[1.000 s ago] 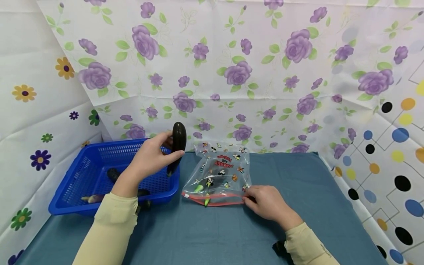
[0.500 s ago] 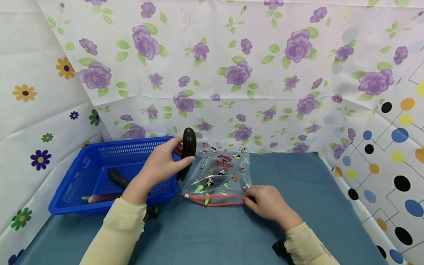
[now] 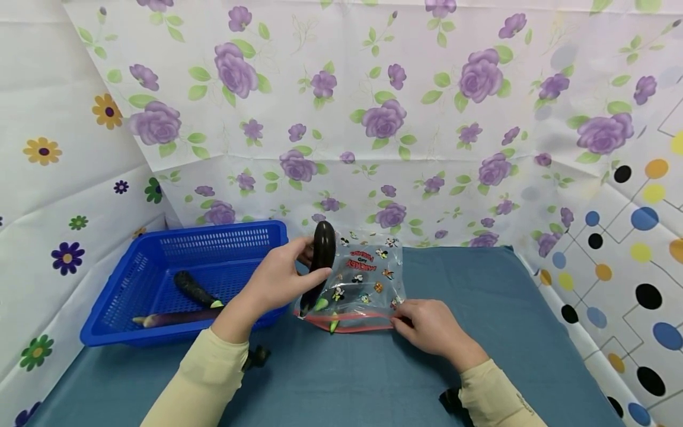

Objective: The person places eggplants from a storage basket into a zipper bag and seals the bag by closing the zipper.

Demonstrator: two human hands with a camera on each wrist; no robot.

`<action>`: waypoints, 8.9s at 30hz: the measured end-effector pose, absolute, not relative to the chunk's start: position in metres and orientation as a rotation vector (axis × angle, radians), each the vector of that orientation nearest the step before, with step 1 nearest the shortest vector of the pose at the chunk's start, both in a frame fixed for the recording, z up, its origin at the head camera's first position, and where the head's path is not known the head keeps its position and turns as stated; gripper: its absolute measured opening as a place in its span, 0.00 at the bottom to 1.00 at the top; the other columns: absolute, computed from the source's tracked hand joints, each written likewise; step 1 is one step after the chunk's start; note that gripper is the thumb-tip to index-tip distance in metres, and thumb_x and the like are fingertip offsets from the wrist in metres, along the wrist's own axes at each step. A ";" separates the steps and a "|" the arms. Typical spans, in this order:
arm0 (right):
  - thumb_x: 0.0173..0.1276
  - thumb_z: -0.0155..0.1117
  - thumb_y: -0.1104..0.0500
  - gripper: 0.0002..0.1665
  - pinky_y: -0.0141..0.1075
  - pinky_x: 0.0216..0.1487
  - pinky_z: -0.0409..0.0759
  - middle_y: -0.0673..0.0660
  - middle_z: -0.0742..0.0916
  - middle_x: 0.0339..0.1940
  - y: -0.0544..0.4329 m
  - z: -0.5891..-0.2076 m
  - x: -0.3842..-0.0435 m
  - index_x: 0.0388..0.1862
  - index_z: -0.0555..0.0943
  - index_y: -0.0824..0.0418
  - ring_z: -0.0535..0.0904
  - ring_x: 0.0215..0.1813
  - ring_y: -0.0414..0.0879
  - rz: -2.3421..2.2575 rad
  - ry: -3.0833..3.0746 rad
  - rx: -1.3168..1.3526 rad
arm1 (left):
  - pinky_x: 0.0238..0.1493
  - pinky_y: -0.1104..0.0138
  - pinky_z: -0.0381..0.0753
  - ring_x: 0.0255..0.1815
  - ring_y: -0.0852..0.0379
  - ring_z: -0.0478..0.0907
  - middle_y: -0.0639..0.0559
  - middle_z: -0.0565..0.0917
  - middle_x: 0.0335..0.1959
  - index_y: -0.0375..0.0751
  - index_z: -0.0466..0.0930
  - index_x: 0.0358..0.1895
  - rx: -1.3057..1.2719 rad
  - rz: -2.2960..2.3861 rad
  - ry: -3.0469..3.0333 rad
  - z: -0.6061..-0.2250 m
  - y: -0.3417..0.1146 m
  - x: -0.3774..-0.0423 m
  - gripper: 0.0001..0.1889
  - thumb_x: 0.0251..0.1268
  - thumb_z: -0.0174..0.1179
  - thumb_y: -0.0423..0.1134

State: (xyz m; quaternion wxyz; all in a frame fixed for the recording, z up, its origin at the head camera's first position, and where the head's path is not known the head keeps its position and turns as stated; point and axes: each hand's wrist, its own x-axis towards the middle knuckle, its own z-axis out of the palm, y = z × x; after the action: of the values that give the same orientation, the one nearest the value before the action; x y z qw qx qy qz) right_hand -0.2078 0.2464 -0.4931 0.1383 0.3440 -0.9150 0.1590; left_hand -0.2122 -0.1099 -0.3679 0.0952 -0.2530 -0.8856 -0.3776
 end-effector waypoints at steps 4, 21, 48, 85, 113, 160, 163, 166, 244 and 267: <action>0.76 0.77 0.56 0.09 0.34 0.31 0.76 0.38 0.84 0.28 0.247 -0.493 -0.208 0.34 0.88 0.45 0.72 0.26 0.29 0.460 -2.645 0.998 | 0.40 0.59 0.87 0.48 0.52 0.88 0.52 0.90 0.48 0.39 0.80 0.72 -0.766 -1.145 -2.645 -0.371 -0.103 -0.208 0.30 0.75 0.76 0.49; 0.75 0.78 0.56 0.08 0.34 0.30 0.75 0.38 0.84 0.27 0.246 -0.493 -0.208 0.34 0.88 0.45 0.72 0.26 0.29 0.455 -2.642 0.996 | 0.44 0.60 0.86 0.50 0.58 0.86 0.55 0.88 0.51 0.37 0.76 0.78 -0.771 -1.148 -2.808 -0.392 -0.080 -0.199 0.36 0.76 0.74 0.53; 0.75 0.78 0.56 0.08 0.35 0.30 0.76 0.38 0.83 0.27 0.246 -0.494 -0.208 0.34 0.88 0.45 0.72 0.26 0.29 0.454 -2.621 0.999 | 0.45 0.55 0.85 0.44 0.60 0.84 0.52 0.90 0.57 0.49 0.79 0.79 -0.930 -0.875 -2.994 -0.432 -0.069 -0.202 0.32 0.78 0.71 0.55; 0.76 0.78 0.56 0.08 0.35 0.30 0.76 0.39 0.84 0.28 0.246 -0.493 -0.209 0.34 0.88 0.45 0.72 0.26 0.29 0.450 -2.644 0.992 | 0.44 0.58 0.80 0.44 0.60 0.78 0.57 0.86 0.49 0.63 0.85 0.74 -1.153 -0.527 -3.016 -0.448 -0.071 -0.198 0.32 0.66 0.80 0.53; 0.75 0.78 0.56 0.07 0.34 0.30 0.76 0.39 0.85 0.28 0.245 -0.492 -0.207 0.35 0.89 0.45 0.73 0.26 0.28 0.460 -2.642 0.990 | 0.27 0.62 0.67 0.26 0.62 0.71 0.64 0.77 0.27 0.57 0.80 0.33 -1.036 -0.384 -3.032 -0.452 -0.072 -0.198 0.19 0.63 0.79 0.60; 0.74 0.78 0.56 0.06 0.34 0.30 0.76 0.39 0.86 0.28 0.245 -0.495 -0.207 0.36 0.90 0.46 0.73 0.26 0.29 0.450 -2.635 0.984 | 0.28 0.58 0.73 0.25 0.55 0.75 0.55 0.78 0.27 0.46 0.83 0.42 -0.708 -0.464 -3.233 -0.448 -0.067 -0.189 0.22 0.74 0.71 0.61; 0.74 0.79 0.56 0.06 0.34 0.30 0.77 0.39 0.86 0.28 0.245 -0.496 -0.208 0.36 0.90 0.46 0.73 0.26 0.29 0.450 -2.632 0.985 | 0.28 0.57 0.73 0.25 0.55 0.75 0.55 0.78 0.27 0.45 0.83 0.45 -0.705 -0.452 -3.237 -0.448 -0.067 -0.189 0.21 0.74 0.71 0.61; 0.74 0.79 0.56 0.06 0.34 0.30 0.76 0.39 0.85 0.28 0.245 -0.496 -0.208 0.36 0.90 0.46 0.72 0.26 0.28 0.445 -2.633 0.984 | 0.28 0.57 0.72 0.24 0.55 0.75 0.55 0.77 0.27 0.45 0.82 0.44 -0.708 -0.444 -3.230 -0.447 -0.067 -0.188 0.20 0.75 0.71 0.59; 0.75 0.78 0.55 0.08 0.34 0.30 0.74 0.38 0.83 0.27 0.244 -0.495 -0.208 0.34 0.88 0.44 0.70 0.25 0.29 0.428 -2.658 0.976 | 0.18 0.61 0.73 0.11 0.57 0.75 0.55 0.77 0.16 0.52 0.80 0.24 -0.498 -0.514 -3.251 -0.448 -0.061 -0.177 0.22 0.77 0.69 0.58; 0.75 0.78 0.56 0.09 0.33 0.29 0.73 0.37 0.82 0.26 0.245 -0.495 -0.208 0.34 0.89 0.45 0.70 0.25 0.28 0.459 -2.658 0.978 | 0.22 0.58 0.71 0.21 0.56 0.73 0.55 0.78 0.23 0.49 0.79 0.28 -0.546 -0.552 -3.235 -0.447 -0.060 -0.175 0.08 0.62 0.67 0.40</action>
State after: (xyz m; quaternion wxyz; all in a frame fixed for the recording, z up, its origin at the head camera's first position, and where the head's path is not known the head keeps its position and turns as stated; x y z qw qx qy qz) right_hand -0.2079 0.2446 -0.4947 0.1358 0.3376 -0.9178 0.1586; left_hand -0.1750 -0.0597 -0.4472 -0.0924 -0.1635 -0.9682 -0.1654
